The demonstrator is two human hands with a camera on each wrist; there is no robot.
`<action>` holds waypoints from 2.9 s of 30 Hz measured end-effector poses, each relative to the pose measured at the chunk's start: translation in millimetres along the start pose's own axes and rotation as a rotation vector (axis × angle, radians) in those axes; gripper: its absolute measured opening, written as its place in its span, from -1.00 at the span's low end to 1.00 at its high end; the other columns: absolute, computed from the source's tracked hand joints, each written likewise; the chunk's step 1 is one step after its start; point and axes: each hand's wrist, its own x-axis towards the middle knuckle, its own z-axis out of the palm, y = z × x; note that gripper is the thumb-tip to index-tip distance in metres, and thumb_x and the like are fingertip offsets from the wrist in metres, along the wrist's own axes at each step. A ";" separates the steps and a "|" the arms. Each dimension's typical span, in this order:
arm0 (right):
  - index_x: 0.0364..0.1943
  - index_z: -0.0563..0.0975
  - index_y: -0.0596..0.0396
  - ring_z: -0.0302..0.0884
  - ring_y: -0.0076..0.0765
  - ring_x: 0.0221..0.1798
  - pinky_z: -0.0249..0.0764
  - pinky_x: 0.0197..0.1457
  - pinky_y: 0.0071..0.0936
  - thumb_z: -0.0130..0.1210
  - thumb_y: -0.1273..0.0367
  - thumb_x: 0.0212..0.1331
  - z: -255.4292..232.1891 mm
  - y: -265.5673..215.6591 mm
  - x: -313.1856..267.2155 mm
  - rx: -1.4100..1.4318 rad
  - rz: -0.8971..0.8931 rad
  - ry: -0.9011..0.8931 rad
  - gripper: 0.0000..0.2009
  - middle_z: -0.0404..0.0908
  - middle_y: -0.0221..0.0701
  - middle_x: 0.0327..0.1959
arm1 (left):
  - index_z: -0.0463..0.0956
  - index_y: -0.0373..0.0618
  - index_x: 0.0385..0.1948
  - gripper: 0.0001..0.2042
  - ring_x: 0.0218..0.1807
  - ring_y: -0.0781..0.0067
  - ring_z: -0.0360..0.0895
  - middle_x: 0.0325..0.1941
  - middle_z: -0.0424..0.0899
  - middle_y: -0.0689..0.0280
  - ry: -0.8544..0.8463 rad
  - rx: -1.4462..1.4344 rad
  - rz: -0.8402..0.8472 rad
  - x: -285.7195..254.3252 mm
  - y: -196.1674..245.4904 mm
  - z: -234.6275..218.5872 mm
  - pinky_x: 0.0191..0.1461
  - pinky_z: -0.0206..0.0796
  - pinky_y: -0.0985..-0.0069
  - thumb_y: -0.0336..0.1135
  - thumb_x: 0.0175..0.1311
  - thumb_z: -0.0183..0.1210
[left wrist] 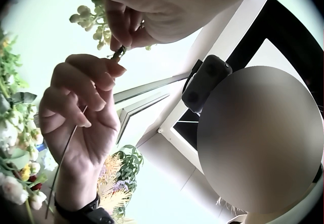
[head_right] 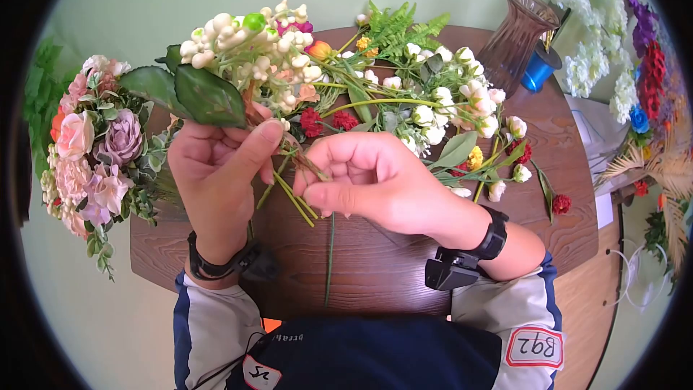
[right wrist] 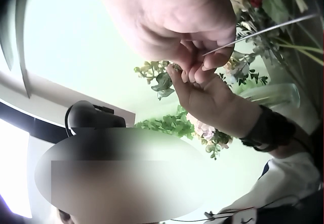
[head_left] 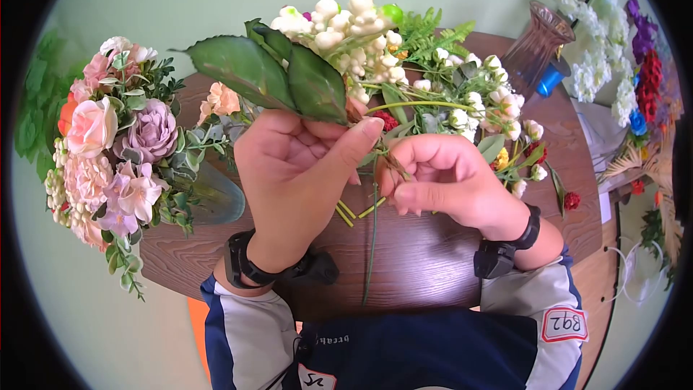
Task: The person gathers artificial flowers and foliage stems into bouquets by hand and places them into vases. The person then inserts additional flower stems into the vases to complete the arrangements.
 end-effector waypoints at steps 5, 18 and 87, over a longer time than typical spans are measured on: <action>-0.43 0.48 0.15 0.47 -0.40 -0.48 0.36 -0.49 -0.58 0.22 0.53 -0.11 1.2 7.4 3.9 -0.907 -0.669 0.209 -0.85 0.50 -0.36 -0.45 | 0.45 -0.36 -0.34 -0.84 -0.51 0.66 0.49 -0.40 0.59 0.21 -0.021 0.011 -0.004 -4.6 0.6 5.4 -0.57 0.29 0.78 -0.65 0.03 0.18; -0.48 0.53 0.22 0.46 -0.33 -0.53 0.36 -0.57 -0.50 0.23 0.50 -0.42 -0.5 -3.9 -2.3 -1.405 -1.201 0.461 -0.74 0.51 -0.33 -0.49 | 0.33 -0.39 -0.13 -0.63 -0.45 0.49 0.48 -0.31 0.51 0.11 -0.257 0.114 0.343 -13.1 -9.4 -7.8 -0.60 0.34 0.68 -0.77 -0.05 0.08; -0.36 0.33 0.19 0.22 -0.66 -0.62 0.11 -0.60 -0.75 -0.12 0.28 0.30 38.5 41.6 -15.1 1.174 0.139 -0.543 -0.77 0.26 -0.42 -0.45 | 0.47 -0.19 -0.40 -0.92 -0.41 0.52 0.50 -0.42 0.56 0.26 -0.190 -0.480 -0.815 -10.8 -4.4 -25.4 -0.51 0.24 0.65 -0.41 0.12 0.14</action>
